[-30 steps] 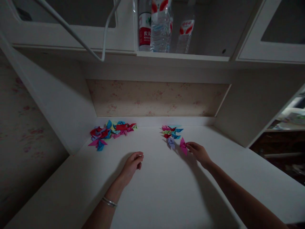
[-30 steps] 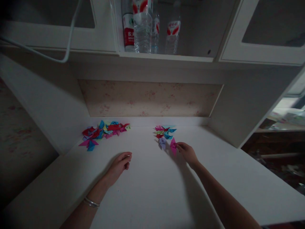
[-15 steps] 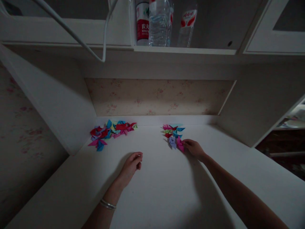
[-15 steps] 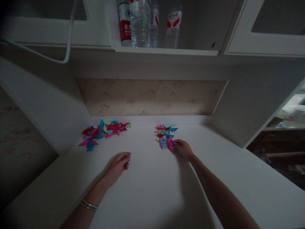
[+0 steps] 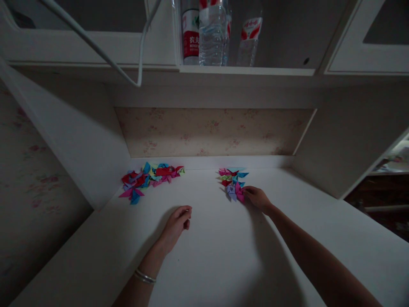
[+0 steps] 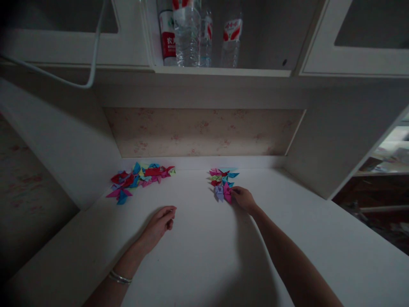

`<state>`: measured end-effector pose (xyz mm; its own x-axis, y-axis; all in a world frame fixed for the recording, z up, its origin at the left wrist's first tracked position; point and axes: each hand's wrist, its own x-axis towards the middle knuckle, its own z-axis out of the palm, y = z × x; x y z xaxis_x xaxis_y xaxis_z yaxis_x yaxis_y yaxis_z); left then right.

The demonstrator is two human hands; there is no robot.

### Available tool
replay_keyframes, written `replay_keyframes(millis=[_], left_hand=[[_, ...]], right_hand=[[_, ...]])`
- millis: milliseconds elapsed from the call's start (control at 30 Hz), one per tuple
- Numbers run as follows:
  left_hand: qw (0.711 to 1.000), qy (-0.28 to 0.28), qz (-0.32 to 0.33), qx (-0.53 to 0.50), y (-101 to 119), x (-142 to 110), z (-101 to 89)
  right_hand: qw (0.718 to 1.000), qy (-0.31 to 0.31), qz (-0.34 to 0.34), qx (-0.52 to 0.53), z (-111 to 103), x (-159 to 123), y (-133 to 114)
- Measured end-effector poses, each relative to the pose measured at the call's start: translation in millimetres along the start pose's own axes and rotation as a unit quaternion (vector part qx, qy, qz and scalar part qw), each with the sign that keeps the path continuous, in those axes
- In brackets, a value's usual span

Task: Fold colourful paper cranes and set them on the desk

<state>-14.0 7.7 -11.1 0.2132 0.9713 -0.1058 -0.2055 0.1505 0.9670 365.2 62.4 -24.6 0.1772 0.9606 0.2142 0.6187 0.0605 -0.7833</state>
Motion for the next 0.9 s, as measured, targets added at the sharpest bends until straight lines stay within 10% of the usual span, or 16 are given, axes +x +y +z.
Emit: replay_keyframes(millis=[500,900], left_hand=[[1.000,-0.007,0.007,0.007,-3,2,-2.1],[1.000,0.000,0.002,0.023,4,-4,2.6]], right_hand=[[0.996,0.065,0.045,0.035,4,-10,12],[0.981,0.151,0.073,0.093,0,-78,6]])
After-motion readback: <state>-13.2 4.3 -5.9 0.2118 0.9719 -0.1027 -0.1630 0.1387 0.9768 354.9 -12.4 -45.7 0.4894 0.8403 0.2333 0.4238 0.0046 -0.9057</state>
